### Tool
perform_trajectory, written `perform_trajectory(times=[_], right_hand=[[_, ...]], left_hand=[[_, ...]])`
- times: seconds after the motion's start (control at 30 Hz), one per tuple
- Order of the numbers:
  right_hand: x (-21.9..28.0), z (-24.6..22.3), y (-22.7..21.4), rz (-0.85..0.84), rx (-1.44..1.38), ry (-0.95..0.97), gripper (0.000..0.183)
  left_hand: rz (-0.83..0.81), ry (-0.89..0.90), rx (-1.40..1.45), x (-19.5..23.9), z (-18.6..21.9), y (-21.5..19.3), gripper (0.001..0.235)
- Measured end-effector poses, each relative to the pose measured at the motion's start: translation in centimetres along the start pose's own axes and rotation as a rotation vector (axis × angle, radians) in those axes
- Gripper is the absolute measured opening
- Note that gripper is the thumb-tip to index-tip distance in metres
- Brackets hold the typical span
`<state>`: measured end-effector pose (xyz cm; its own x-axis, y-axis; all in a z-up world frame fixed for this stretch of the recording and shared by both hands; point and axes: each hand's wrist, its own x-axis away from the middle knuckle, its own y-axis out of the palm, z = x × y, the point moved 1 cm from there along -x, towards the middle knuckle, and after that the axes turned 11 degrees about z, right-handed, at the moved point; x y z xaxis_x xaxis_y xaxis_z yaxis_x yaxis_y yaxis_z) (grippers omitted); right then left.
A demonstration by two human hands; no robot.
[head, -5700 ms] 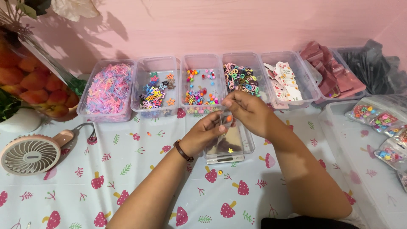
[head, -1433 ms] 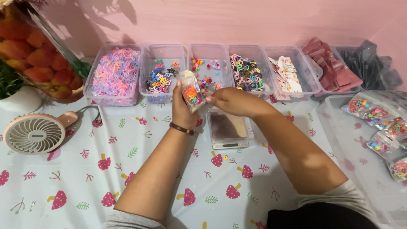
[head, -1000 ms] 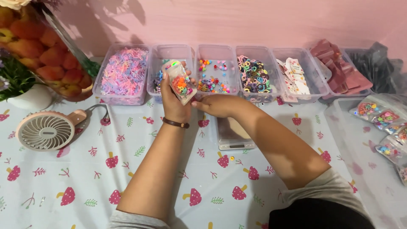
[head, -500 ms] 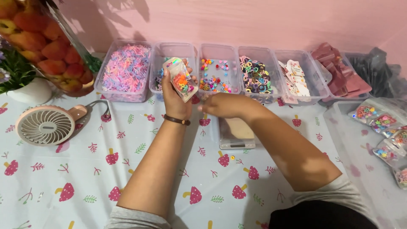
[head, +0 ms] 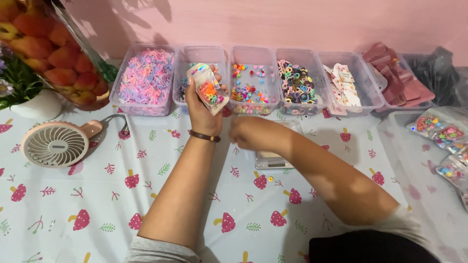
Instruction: The person places small plastic trinkets into small clear bags, weighs them on a digital scale, and seals the bags.
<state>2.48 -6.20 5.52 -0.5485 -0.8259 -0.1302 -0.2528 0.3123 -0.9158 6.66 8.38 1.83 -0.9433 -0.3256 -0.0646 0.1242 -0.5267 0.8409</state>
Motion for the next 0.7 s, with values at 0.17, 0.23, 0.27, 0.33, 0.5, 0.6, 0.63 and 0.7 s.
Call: perform_trajectory(times=[0.17,0.23,0.27,0.33,0.5,0.6,0.63,0.7], right_hand=[[9.1,-2.0,0.9,-0.135,0.016,0.044,0.015],[11.9,-2.8,1.0,-0.165,0.033,0.111,0.015],[12.9,-2.5,1.5,-0.142,-0.056,0.142,0.011],[14.0,-2.7,2.1,-0.12,-0.144,0.179,0.007],[14.6,-3.6,4.4,-0.038,0.38,-0.114,0.015],[14.8,-3.3,3.4,-0.039,0.09,-0.055,0.012],[14.1,-2.9,2.9,-0.036,0.091,-0.055,0.012],[12.5,-2.1,1.9,0.099,0.099,-0.08,0.013]], left_hand=[[0.009,-0.022,0.001,0.3,0.0,0.1,0.072],[0.006,-0.03,-0.003,0.4,-0.1,0.1,0.072],[0.008,-0.034,-0.015,0.6,-0.2,0.1,0.073],[0.01,-0.043,-0.026,0.8,-0.4,0.2,0.073],[-0.027,-0.09,-0.029,1.5,-0.7,0.5,0.076],[-0.069,-0.131,0.01,1.1,-1.7,0.2,0.075],[-0.071,-0.13,0.009,1.2,-1.6,0.3,0.075],[-0.096,-0.2,-0.008,1.4,-1.6,0.4,0.076]])
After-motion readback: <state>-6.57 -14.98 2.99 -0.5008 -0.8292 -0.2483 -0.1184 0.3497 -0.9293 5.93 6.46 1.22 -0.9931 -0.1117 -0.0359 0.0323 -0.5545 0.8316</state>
